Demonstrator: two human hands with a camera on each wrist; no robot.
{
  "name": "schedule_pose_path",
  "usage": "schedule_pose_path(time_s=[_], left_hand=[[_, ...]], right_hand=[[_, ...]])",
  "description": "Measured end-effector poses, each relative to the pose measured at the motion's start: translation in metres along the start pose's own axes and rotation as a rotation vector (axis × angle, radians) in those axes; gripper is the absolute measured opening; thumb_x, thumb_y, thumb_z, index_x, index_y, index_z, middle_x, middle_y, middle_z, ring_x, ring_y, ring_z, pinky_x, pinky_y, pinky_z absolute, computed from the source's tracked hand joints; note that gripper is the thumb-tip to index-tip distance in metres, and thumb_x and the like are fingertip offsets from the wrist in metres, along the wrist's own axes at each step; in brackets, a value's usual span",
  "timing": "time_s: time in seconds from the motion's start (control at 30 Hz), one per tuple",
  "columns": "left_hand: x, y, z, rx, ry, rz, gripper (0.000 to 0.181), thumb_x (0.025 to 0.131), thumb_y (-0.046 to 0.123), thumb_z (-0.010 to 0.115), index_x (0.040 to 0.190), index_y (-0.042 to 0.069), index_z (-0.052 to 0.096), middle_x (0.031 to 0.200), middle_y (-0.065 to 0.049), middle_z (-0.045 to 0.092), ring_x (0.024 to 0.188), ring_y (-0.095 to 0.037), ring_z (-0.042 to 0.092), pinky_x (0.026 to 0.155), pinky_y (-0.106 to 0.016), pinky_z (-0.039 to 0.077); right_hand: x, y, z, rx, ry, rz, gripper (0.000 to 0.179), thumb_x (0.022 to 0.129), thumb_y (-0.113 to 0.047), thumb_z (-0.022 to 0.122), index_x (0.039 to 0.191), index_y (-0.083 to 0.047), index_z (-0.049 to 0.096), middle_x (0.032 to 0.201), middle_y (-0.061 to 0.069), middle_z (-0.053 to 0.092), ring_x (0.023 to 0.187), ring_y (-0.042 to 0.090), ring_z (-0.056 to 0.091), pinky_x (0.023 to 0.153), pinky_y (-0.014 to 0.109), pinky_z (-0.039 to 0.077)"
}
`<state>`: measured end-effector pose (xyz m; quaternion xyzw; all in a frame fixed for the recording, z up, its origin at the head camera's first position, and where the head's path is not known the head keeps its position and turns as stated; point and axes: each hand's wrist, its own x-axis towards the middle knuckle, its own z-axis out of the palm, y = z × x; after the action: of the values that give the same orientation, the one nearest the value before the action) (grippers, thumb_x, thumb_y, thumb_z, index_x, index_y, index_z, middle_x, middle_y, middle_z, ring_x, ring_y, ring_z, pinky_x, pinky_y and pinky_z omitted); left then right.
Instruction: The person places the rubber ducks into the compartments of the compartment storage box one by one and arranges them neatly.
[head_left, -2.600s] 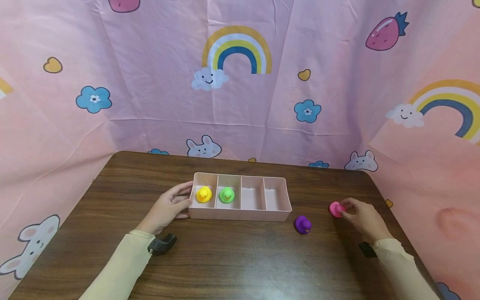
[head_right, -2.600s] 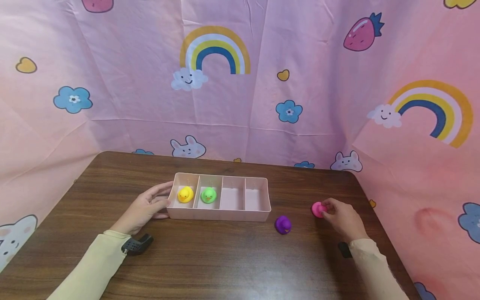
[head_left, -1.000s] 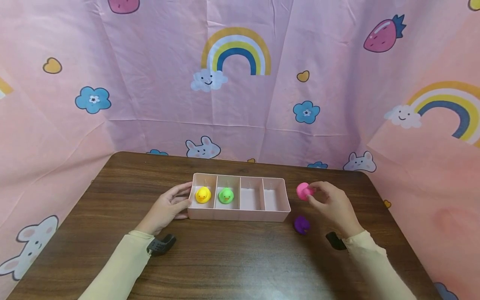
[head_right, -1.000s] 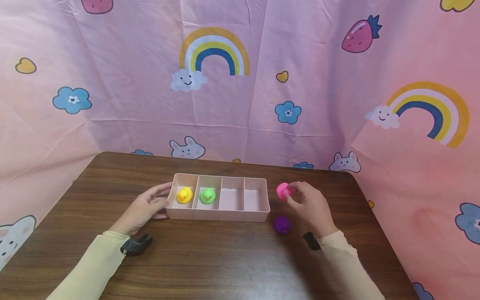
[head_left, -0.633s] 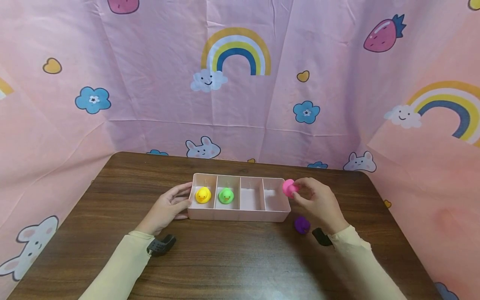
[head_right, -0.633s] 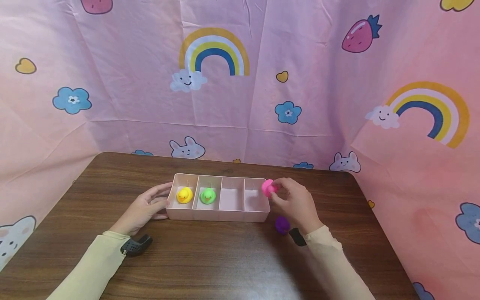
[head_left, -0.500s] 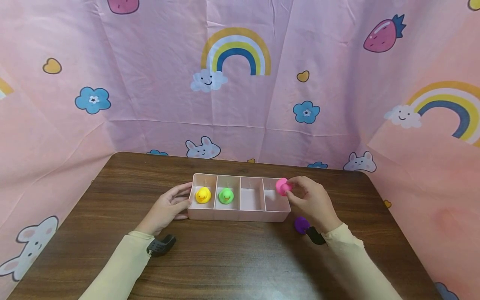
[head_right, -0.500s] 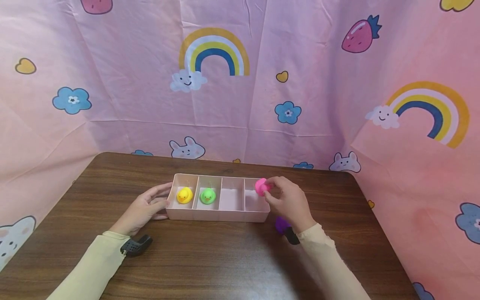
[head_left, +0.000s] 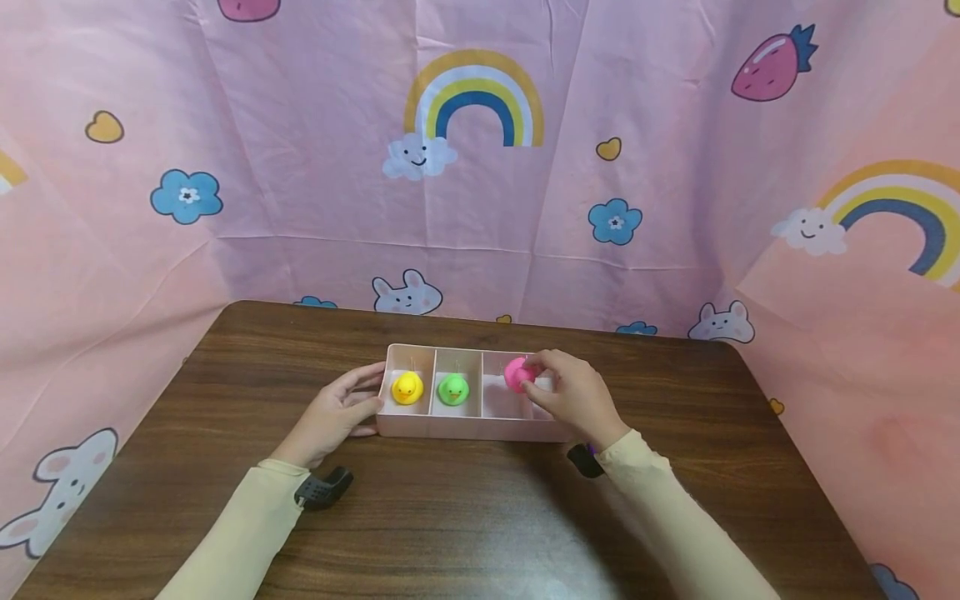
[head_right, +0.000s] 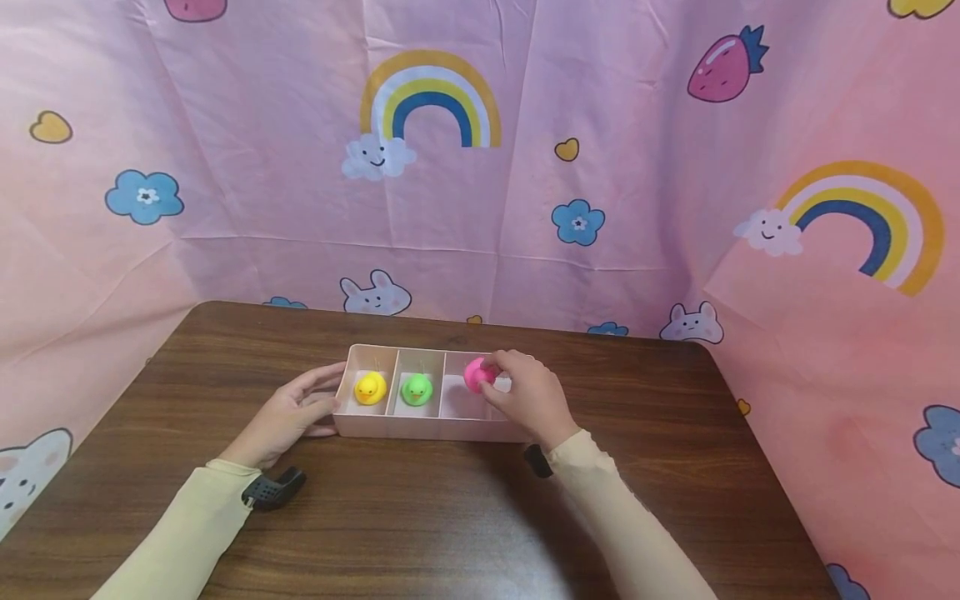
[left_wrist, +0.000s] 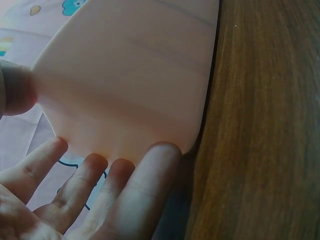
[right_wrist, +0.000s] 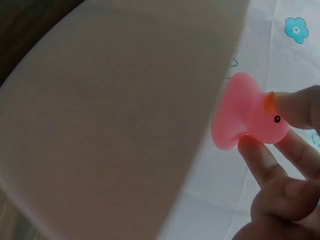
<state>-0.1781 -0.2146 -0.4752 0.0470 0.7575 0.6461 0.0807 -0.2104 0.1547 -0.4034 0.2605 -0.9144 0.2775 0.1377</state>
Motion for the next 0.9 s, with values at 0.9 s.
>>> schedule_pose_path(time_s=[0.9], left_hand=[[0.002, -0.001, -0.001, -0.005, 0.0, -0.014, 0.061, 0.102, 0.011, 0.064, 0.159, 0.012, 0.04, 0.159, -0.022, 0.041, 0.133, -0.045, 0.054, 0.084, -0.041, 0.063]], right_hand=[[0.023, -0.003, 0.046, -0.112, -0.269, 0.192, 0.021, 0.088, -0.022, 0.085, 0.104, -0.015, 0.073, 0.09, 0.0, 0.075, 0.082, 0.016, 0.069, 0.074, 0.037, 0.059]])
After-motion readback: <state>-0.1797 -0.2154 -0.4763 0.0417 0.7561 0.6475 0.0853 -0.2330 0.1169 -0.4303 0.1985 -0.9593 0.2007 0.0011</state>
